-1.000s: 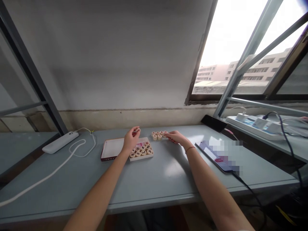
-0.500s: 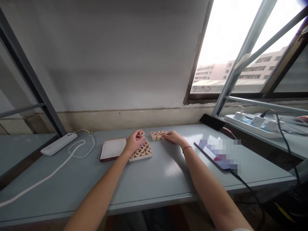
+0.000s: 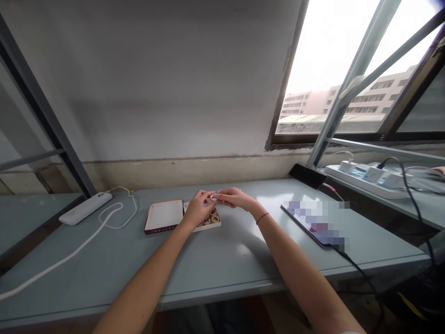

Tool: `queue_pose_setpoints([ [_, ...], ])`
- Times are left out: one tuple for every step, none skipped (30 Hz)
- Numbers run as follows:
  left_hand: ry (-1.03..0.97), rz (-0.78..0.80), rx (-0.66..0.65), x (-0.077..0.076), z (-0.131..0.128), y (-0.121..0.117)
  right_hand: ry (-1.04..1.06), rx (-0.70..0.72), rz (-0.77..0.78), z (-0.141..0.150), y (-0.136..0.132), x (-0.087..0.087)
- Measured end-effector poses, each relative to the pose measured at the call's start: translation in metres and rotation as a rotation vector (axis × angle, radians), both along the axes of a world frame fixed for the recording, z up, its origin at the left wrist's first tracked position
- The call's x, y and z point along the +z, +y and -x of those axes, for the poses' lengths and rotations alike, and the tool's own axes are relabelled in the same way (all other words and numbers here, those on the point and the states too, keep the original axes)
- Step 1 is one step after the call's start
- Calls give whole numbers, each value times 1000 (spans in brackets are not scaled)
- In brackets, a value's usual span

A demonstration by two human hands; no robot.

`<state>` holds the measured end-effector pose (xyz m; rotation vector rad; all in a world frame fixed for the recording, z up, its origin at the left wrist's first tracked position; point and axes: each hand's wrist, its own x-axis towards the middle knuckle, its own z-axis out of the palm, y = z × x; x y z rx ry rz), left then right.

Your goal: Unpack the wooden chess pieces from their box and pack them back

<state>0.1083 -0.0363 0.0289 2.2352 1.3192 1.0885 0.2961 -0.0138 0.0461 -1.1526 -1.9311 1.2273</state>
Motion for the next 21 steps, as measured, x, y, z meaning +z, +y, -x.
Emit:
queue_pose_setpoints([
  [3,-11,-5,0,0,0,28,19,4,3,-1,1],
  [10,-19,-5,-1,-1,0,54,22,10,4,-1,2],
  [21,-22,0,-1,0,1,76,1,18,2,1,1],
  [34,-19,8,-1,0,1,91,-45,23,-2,4,0],
  [49,-14,15,-2,1,2,93,-116,25,-9,7,-2],
  [61,-8,23,-2,1,2,79,-207,25,-16,11,-5],
  [71,-5,28,-3,2,2,47,-306,23,-25,15,-8],
  [76,-7,32,-4,3,3,-11,-391,27,-33,18,-11],
  [77,-13,34,-5,4,3,-75,-447,41,-40,22,-15],
  [76,-20,36,-5,4,4,-137,-487,61,-45,24,-19],
  [72,-27,38,-6,5,5,-197,-515,83,-49,26,-21],
  [68,-32,40,-7,5,5,-247,-534,101,-51,27,-24],
  [64,-34,41,-8,6,6,-289,-548,110,-51,27,-26],
  [61,-34,41,-8,6,6,-323,-556,114,-50,27,-27],
  [61,-33,41,-9,6,6,-347,-561,113,-49,27,-27],
  [63,-31,41,-9,6,7,-360,-557,113,-48,27,-27],
  [68,-29,41,-9,6,6,-367,-549,112,-47,26,-27],
  [74,-26,39,-9,6,6,-371,-536,111,-47,26,-27],
  [80,-23,37,-9,6,6,-377,-519,105,-47,26,-27],
  [84,-22,36,-9,6,6,-390,-497,94,-47,26,-27],
  [87,-21,37,-9,6,5,-413,-472,72,-48,26,-27],
])
